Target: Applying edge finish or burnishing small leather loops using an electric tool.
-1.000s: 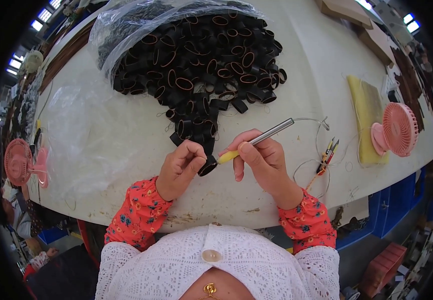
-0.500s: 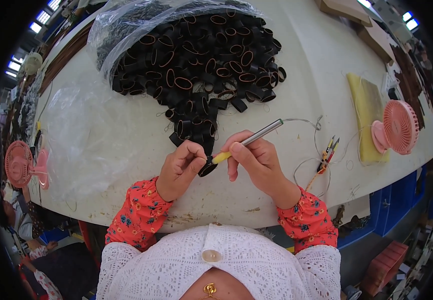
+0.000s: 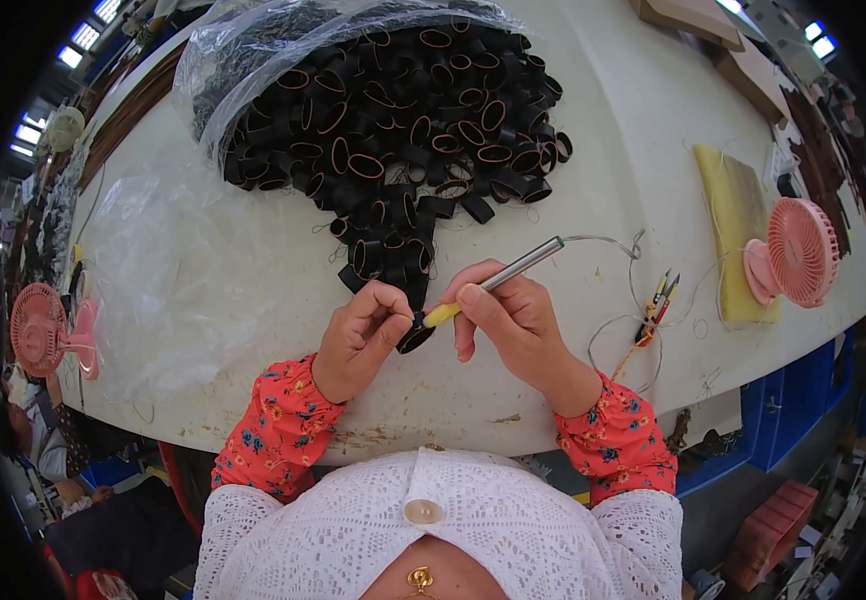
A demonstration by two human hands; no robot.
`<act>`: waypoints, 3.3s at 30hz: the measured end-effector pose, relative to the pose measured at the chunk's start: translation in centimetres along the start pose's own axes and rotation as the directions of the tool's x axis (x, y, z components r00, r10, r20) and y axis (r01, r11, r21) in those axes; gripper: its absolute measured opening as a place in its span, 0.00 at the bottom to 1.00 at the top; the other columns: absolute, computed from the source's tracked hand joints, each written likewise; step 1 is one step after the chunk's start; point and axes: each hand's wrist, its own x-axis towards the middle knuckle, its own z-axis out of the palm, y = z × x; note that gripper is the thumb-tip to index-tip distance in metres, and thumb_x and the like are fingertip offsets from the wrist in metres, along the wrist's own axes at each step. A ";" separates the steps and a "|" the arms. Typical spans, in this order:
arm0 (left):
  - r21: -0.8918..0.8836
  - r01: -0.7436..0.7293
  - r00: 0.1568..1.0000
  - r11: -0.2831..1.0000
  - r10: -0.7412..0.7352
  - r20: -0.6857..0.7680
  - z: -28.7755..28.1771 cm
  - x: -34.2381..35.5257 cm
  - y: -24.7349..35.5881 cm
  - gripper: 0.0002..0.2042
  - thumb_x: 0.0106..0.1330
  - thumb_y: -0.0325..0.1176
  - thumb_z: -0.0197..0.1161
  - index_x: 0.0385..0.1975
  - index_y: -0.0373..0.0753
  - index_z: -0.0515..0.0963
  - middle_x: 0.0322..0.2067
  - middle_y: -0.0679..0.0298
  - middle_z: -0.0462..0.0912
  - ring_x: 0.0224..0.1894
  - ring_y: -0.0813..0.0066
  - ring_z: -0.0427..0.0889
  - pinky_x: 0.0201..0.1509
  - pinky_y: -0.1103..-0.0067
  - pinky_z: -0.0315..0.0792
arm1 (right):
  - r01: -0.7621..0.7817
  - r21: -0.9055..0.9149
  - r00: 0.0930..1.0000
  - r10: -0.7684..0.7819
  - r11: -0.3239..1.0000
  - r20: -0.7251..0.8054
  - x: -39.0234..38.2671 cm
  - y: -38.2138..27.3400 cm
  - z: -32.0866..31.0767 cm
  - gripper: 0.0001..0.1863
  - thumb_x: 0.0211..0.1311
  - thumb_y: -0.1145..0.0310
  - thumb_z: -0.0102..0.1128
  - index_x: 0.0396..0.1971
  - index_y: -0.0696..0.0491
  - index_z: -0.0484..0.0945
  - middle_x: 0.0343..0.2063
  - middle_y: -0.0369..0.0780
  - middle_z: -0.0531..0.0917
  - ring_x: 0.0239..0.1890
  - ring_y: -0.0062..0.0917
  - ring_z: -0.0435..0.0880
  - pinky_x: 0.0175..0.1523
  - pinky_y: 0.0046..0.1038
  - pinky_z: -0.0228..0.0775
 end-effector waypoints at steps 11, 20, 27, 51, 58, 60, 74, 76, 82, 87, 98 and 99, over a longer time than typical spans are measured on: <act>-0.003 -0.003 1.000 1.000 0.003 -0.009 -0.6 -0.3 -0.1 0.03 0.67 0.27 0.53 0.36 0.35 0.69 0.27 0.70 0.70 0.27 0.87 0.65 0.30 0.88 0.63 | -0.022 0.014 1.000 0.022 1.000 -0.010 0.4 0.4 0.6 0.11 0.70 0.68 0.44 0.37 0.60 0.73 0.24 0.39 0.79 0.19 0.15 0.75 0.25 0.17 0.69; 0.022 -0.017 0.998 1.000 0.018 -0.057 0.0 0.8 0.2 0.03 0.67 0.26 0.53 0.35 0.36 0.68 0.26 0.73 0.69 0.26 0.90 0.64 0.29 0.90 0.60 | 0.137 -0.001 0.990 -0.136 0.991 -0.041 0.7 -0.4 -1.0 0.10 0.70 0.69 0.41 0.40 0.59 0.70 0.31 0.45 0.81 0.23 0.20 0.78 0.32 0.23 0.74; 0.280 -0.093 0.993 0.955 0.109 -0.043 0.6 0.6 -2.0 0.02 0.66 0.26 0.54 0.34 0.36 0.69 0.23 0.73 0.69 0.24 0.89 0.65 0.26 0.89 0.60 | 0.361 -0.164 0.917 -0.381 0.918 -0.116 -0.6 -3.5 -1.2 0.12 0.69 0.68 0.44 0.47 0.57 0.69 0.37 0.39 0.79 0.41 0.22 0.79 0.49 0.25 0.69; -0.682 -0.123 0.937 0.721 -0.142 -0.319 6.5 5.7 5.2 0.11 0.71 0.44 0.49 0.36 0.43 0.70 0.24 0.70 0.73 0.27 0.78 0.74 0.39 0.77 0.71 | -0.011 -0.153 0.904 0.075 0.988 0.421 -6.5 -2.8 -5.0 0.15 0.66 0.66 0.52 0.47 0.59 0.70 0.39 0.39 0.78 0.41 0.17 0.77 0.48 0.22 0.69; -0.483 -0.051 0.989 0.874 -0.025 -0.149 6.5 4.8 0.3 0.13 0.71 0.41 0.49 0.25 0.43 0.64 0.14 0.73 0.61 0.13 0.86 0.56 0.16 0.84 0.51 | 0.269 -0.366 0.674 -0.445 0.891 -0.589 -19.0 -13.9 -18.5 0.09 0.67 0.67 0.49 0.32 0.57 0.74 0.19 0.34 0.76 0.22 0.16 0.75 0.30 0.19 0.68; -0.463 -0.054 0.990 0.885 -0.013 -0.141 7.4 4.6 -0.2 0.15 0.71 0.40 0.49 0.21 0.43 0.63 0.13 0.72 0.61 0.11 0.86 0.55 0.15 0.84 0.49 | 0.209 -0.536 0.344 -0.575 0.818 -0.742 -20.0 -15.5 -23.1 0.10 0.66 0.65 0.50 0.34 0.55 0.75 0.18 0.31 0.74 0.22 0.14 0.73 0.31 0.17 0.68; -0.056 0.108 0.958 0.993 -0.119 -0.260 8.4 4.7 -3.8 0.18 0.70 0.43 0.44 0.19 0.40 0.65 0.14 0.61 0.68 0.15 0.72 0.66 0.17 0.77 0.62 | -0.494 -0.788 0.440 -0.676 0.367 -0.591 -11.6 -16.9 -46.2 0.13 0.60 0.65 0.50 0.42 0.50 0.80 0.38 0.42 0.83 0.40 0.35 0.81 0.48 0.33 0.70; 0.043 0.128 0.970 0.991 -0.116 -0.213 6.7 4.4 -4.2 0.19 0.71 0.46 0.42 0.22 0.39 0.66 0.18 0.60 0.71 0.20 0.67 0.71 0.24 0.74 0.68 | -0.774 -0.634 0.535 -0.537 0.000 -0.652 -10.4 -18.2 -45.4 0.14 0.58 0.68 0.48 0.41 0.45 0.81 0.39 0.41 0.83 0.41 0.37 0.81 0.50 0.36 0.69; 0.157 0.377 0.906 0.913 -0.329 -0.266 6.7 3.6 -3.3 0.19 0.71 0.47 0.39 0.27 0.39 0.69 0.27 0.60 0.74 0.32 0.66 0.71 0.39 0.69 0.70 | -0.693 -0.719 0.612 -0.485 0.052 -0.625 -7.7 -18.5 -48.6 0.19 0.58 0.69 0.48 0.50 0.41 0.76 0.38 0.44 0.82 0.43 0.39 0.81 0.45 0.39 0.73; 0.300 0.313 0.937 0.901 -0.241 -0.254 6.3 3.1 -3.4 0.18 0.70 0.46 0.40 0.27 0.40 0.70 0.26 0.61 0.73 0.29 0.69 0.71 0.35 0.72 0.69 | -0.714 -0.698 0.647 -0.332 0.052 -0.687 -5.5 -18.7 -48.8 0.24 0.62 0.65 0.43 0.60 0.46 0.65 0.41 0.48 0.81 0.41 0.42 0.81 0.46 0.41 0.72; 0.356 0.051 0.966 0.933 0.044 -0.253 4.8 2.0 -6.8 0.16 0.68 0.41 0.45 0.21 0.39 0.70 0.18 0.58 0.73 0.18 0.75 0.69 0.19 0.84 0.62 | -0.689 -0.723 0.707 -0.266 -0.050 -0.655 -4.6 -18.9 -49.4 0.23 0.61 0.54 0.52 0.45 0.60 0.72 0.42 0.49 0.80 0.46 0.39 0.79 0.49 0.37 0.72; 0.247 0.045 0.954 0.968 0.032 -0.299 5.7 2.2 -6.5 0.16 0.68 0.41 0.46 0.21 0.39 0.70 0.17 0.59 0.72 0.17 0.76 0.68 0.19 0.84 0.61 | -0.704 -0.708 0.695 -0.253 -0.051 -0.673 -5.2 -18.8 -49.5 0.23 0.61 0.54 0.52 0.45 0.60 0.72 0.42 0.49 0.80 0.46 0.39 0.79 0.49 0.37 0.72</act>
